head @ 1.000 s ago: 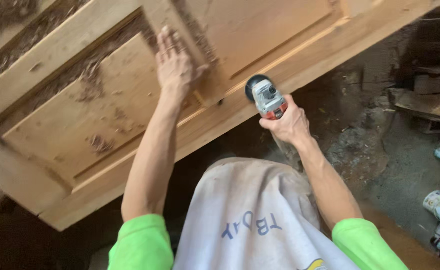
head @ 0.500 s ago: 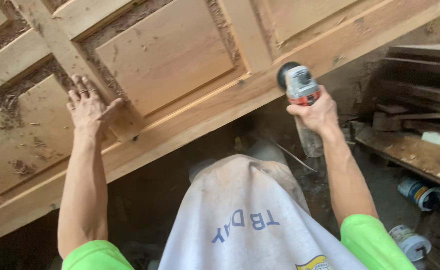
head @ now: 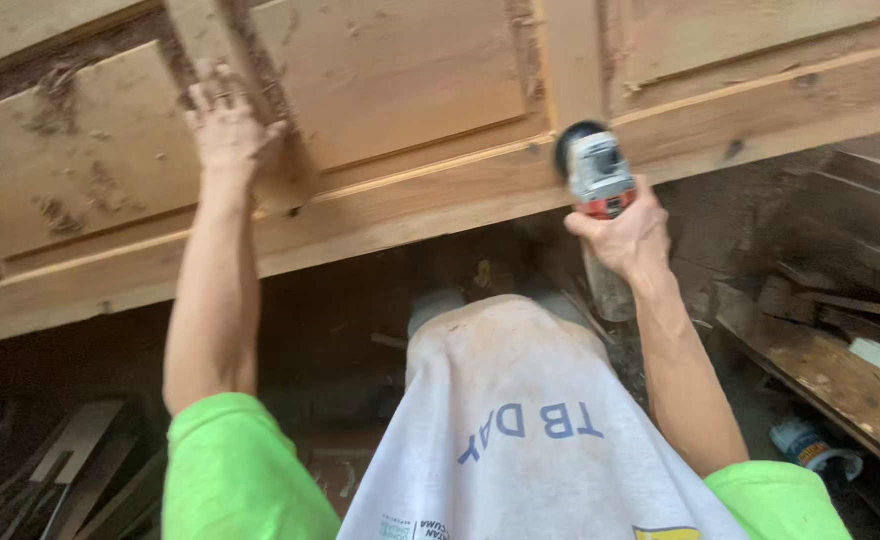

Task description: The person attaches a sanding disc to an angle grinder and then uses the tool to sand the surface of a wooden door. They move the grinder across the flat panels and edges of the door to smooth the wood.

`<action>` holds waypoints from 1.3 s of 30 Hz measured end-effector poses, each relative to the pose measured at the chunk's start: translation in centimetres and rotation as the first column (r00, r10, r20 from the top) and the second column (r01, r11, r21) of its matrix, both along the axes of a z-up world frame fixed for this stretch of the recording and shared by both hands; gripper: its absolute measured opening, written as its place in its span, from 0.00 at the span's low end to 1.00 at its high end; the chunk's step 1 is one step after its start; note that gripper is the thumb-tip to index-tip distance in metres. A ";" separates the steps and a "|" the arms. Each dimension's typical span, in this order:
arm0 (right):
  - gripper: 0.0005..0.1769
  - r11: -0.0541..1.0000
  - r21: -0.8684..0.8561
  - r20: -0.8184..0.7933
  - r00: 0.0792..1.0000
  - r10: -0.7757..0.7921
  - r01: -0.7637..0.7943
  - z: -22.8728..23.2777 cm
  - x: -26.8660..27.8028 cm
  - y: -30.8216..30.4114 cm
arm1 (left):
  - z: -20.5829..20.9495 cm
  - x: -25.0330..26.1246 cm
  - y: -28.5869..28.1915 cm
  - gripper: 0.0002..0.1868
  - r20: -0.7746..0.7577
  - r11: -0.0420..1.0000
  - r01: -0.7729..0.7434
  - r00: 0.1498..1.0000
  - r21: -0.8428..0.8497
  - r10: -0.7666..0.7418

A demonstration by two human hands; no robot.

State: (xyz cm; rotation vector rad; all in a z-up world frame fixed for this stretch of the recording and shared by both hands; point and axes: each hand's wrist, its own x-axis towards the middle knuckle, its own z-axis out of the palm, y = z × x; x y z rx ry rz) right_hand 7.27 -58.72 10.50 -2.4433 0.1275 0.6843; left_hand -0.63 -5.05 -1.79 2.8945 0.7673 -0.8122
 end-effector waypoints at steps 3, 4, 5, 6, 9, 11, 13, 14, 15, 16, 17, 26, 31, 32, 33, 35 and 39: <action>0.46 0.988 -0.065 -0.114 0.985 0.131 -0.139 0.5 -3.3 7.4 | -0.1 -2.2 -2.7 0.53 0.146 0.998 -0.028 0.989 -0.063 0.036; 0.47 0.980 -0.048 -0.156 0.971 0.183 -0.192 0.7 -4.3 9.8 | -0.2 -3.8 -4.3 0.47 0.287 0.999 0.009 0.958 -0.035 0.002; 0.48 0.969 -0.029 -0.197 0.952 0.233 -0.244 0.8 -5.4 12.2 | -0.1 -5.6 -6.0 0.41 0.420 0.999 0.041 0.907 -0.003 -0.036; 0.47 0.957 -0.054 -0.211 0.940 0.267 -0.284 0.9 -6.8 14.7 | 0.1 -7.9 -7.9 0.36 0.572 0.994 -0.020 0.817 -0.106 0.078; 0.46 0.931 -0.004 -0.246 0.903 0.352 -0.365 1.0 -10.4 21.0 | 1.8 -15.7 -14.3 0.16 0.838 0.908 -0.177 0.350 -0.380 0.419; 0.46 0.918 0.039 -0.228 0.891 0.393 -0.395 0.9 -12.1 23.2 | 2.9 -19.6 -16.5 0.13 0.728 0.776 -0.402 0.304 -0.486 0.614; 0.48 0.909 0.055 -0.183 0.891 0.416 -0.414 0.6 -13.6 24.5 | 3.3 -22.0 -17.2 0.15 0.549 0.569 -0.543 0.221 -0.618 0.806; 0.49 0.918 0.043 -0.175 0.902 0.396 -0.394 0.5 -13.9 24.6 | 3.3 -22.6 -17.1 0.17 0.448 0.447 -0.601 0.162 -0.662 0.879; 0.49 0.927 0.030 -0.167 0.912 0.374 -0.375 0.4 -13.9 24.1 | 3.1 -22.9 -16.6 0.19 0.557 0.596 -0.561 0.265 -0.574 0.787; 0.50 0.934 0.017 -0.160 0.921 0.355 -0.357 0.3 -13.7 23.4 | 2.8 -23.2 -16.0 0.21 0.647 0.724 -0.506 0.361 -0.469 0.672; 0.50 0.932 -0.067 -0.222 0.916 0.334 -0.356 0.2 -13.3 22.4 | 2.5 -23.2 -15.2 0.24 0.716 0.830 -0.434 0.447 -0.351 0.537; 0.47 0.998 0.029 -0.058 0.996 -0.060 0.062 0.2 -8.4 10.9 | -3.5 -11.8 -5.9 0.46 0.535 0.993 0.059 0.845 -0.105 0.006; 0.43 0.984 -0.062 -0.056 0.985 0.165 -0.168 -0.5 -12.5 16.4 | -2.1 -8.6 -5.1 0.39 0.304 0.982 0.044 0.953 -0.183 0.014; 0.43 0.973 -0.121 -0.130 0.975 0.180 -0.196 -0.4 -13.8 18.1 | -1.4 -8.7 -5.0 0.38 0.274 0.978 0.032 0.961 -0.204 0.026; 0.44 0.954 -0.147 -0.184 0.955 0.234 -0.262 -0.4 -14.8 19.5 | -0.8 -8.7 -4.9 0.37 0.244 0.974 0.020 0.969 -0.225 0.037; 0.46 0.907 -0.191 -0.282 0.906 0.314 -0.374 -0.1 -15.9 21.7 | 0.3 -8.9 -4.8 0.36 0.230 0.970 0.022 0.972 -0.244 0.036; 0.47 0.931 -0.153 -0.208 0.932 0.298 -0.332 0.2 -16.8 21.1 | 0.8 -8.4 -4.1 0.36 0.262 0.964 0.040 0.965 -0.261 0.031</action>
